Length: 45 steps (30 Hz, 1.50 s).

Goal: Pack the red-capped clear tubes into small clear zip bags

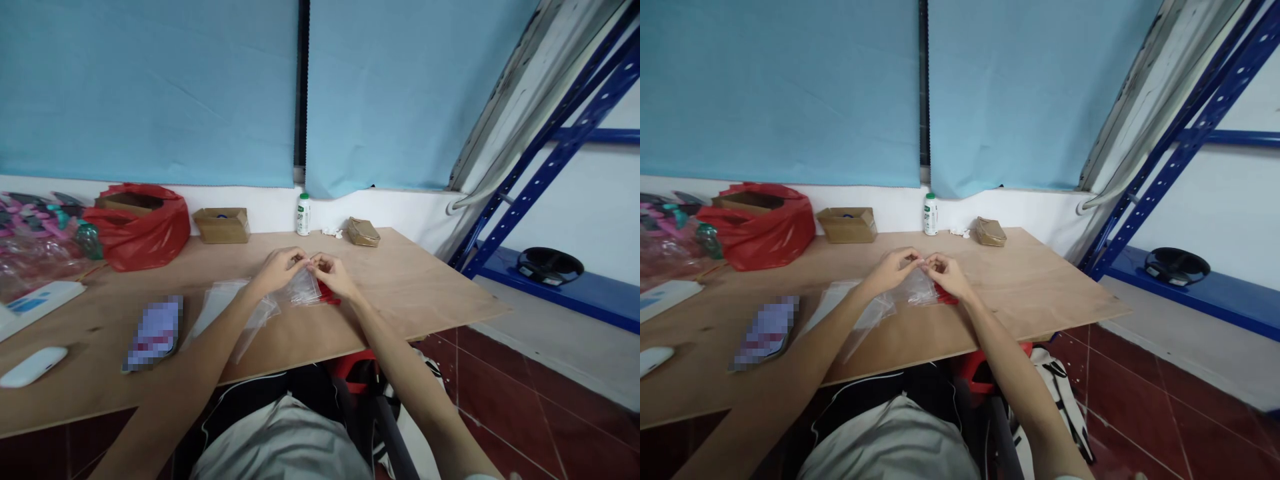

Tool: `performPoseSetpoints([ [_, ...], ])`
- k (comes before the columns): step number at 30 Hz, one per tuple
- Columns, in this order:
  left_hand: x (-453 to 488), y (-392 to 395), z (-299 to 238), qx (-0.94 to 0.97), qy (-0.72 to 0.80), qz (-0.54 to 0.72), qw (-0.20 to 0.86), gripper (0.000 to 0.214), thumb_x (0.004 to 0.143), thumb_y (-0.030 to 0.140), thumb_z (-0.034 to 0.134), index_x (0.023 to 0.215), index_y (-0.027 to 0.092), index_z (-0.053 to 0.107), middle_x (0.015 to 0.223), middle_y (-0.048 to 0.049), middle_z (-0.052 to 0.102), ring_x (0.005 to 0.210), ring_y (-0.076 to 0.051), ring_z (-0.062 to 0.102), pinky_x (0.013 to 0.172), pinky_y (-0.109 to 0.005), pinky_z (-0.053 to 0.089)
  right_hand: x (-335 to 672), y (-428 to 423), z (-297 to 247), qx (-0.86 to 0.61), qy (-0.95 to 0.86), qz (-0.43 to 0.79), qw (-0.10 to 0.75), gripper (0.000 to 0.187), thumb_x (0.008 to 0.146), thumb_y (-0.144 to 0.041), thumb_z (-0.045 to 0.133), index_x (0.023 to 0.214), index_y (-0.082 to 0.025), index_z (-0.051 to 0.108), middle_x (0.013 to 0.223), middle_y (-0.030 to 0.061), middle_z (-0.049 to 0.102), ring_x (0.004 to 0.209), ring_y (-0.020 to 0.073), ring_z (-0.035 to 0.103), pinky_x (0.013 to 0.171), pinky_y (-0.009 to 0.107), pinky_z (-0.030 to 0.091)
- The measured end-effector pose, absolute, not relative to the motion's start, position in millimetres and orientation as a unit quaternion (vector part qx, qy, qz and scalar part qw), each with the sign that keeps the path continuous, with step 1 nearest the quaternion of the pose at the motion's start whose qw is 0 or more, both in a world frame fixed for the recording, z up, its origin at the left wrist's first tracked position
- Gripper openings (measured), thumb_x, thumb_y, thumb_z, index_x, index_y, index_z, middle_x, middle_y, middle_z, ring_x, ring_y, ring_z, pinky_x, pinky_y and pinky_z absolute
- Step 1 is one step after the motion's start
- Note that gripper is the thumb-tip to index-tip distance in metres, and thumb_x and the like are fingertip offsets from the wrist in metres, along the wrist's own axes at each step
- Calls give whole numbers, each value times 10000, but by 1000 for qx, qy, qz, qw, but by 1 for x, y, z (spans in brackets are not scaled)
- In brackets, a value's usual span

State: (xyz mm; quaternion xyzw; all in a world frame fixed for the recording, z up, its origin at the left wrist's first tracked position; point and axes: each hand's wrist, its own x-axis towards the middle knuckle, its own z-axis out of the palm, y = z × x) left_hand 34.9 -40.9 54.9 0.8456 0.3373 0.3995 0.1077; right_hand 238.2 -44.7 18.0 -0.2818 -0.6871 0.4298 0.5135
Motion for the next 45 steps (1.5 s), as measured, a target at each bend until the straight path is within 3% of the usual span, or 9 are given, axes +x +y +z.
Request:
performPoseSetpoints([
  [12,40,-41,45,849,325,416,13,232,1051,406,517,986,223,644,949,-32,726,895,-203,653,862,-337,464,240,-42,16,-281,-699,398,523,388,853,-565,769,894,-192,671,802,1,649,707,137,552,697,273,423],
  [16,39,-42,45,833,332,442,21,204,1053,374,496,1019,224,629,967,-38,714,901,-199,650,853,-325,473,240,-42,16,-299,-690,400,524,422,824,-595,785,878,-193,670,796,5,647,691,139,544,672,274,419],
  [23,38,-43,47,849,302,431,42,224,1040,414,540,983,225,648,955,-27,712,893,-187,657,845,-311,471,243,-46,19,-299,-718,357,517,374,893,-557,730,883,-185,696,770,-3,630,689,133,533,679,270,410],
  [28,37,-41,45,835,315,451,20,239,1045,417,530,977,219,645,944,-37,712,898,-194,653,856,-320,468,241,-45,20,-299,-698,394,517,396,812,-549,811,907,-180,705,771,-3,644,675,134,535,670,275,414],
  [36,34,-44,48,820,321,471,49,244,1037,428,536,977,219,647,941,-35,706,882,-184,649,849,-307,481,244,-47,19,-301,-707,363,527,413,841,-592,776,815,-200,650,713,-23,574,655,132,483,638,272,371],
  [45,37,-48,50,834,321,441,84,258,1009,435,558,928,217,669,926,-39,730,893,-197,674,851,-318,503,243,-48,21,-302,-710,369,518,436,819,-622,780,873,-204,668,754,-10,603,692,144,515,674,279,418],
])
